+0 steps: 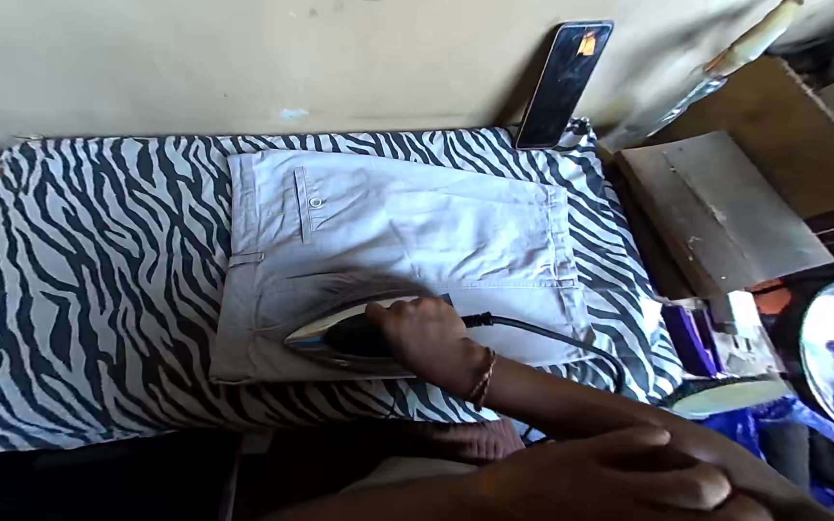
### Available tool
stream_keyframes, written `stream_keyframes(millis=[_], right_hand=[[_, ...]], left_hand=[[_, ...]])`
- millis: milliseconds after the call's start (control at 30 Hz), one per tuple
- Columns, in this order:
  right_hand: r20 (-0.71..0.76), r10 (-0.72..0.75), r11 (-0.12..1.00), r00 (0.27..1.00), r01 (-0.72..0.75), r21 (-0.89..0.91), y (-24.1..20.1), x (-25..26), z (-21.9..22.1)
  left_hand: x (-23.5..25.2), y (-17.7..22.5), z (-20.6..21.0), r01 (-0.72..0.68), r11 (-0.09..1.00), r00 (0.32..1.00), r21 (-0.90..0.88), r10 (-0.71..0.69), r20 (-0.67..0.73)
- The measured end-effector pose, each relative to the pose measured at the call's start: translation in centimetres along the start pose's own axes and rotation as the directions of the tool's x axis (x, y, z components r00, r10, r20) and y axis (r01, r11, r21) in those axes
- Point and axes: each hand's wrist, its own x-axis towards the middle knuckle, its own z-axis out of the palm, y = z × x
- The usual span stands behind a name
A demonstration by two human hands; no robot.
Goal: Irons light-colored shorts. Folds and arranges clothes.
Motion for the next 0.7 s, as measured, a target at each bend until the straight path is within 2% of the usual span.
stream_keyframes(millis=[67,167,267,367,467,567,700], right_hand=[[0.013,0.091,0.996,0.996,-0.091,0.002,1.5,-1.2,0.0],[0.07,0.264,0.964,0.962,-0.266,0.008,6.0,-3.6,0.2],[-0.042,0.243,0.968,0.969,-0.245,-0.046,9.5,-5.7,1.0],[-0.004,0.186,0.981,0.983,-0.186,-0.062,7.5,-4.7,0.8],[-0.035,0.071,0.996,0.997,-0.073,-0.058,5.4,-3.3,0.9],[0.046,0.172,0.985,0.984,-0.172,-0.007,6.2,-3.6,0.4],[-0.007,0.319,0.948,0.948,-0.319,-0.004,8.7,-5.0,0.7]], left_hand=[[1.5,-0.8,0.7,-0.064,0.996,0.996,0.068,0.068,-0.059],[3.1,-1.6,-0.6,-0.1,0.968,0.994,0.229,0.106,-0.014],[4.0,-2.1,-0.6,-0.112,0.96,0.994,0.257,0.107,0.033],[4.8,-1.4,1.5,-0.195,0.951,0.98,0.241,0.182,0.077],[4.6,-1.8,2.5,-0.238,0.943,0.97,0.233,0.242,0.012],[3.5,-2.4,0.7,-0.241,0.931,0.965,0.273,0.261,-0.039],[3.4,-2.1,1.1,-0.266,0.946,0.957,0.185,0.282,-0.066]])
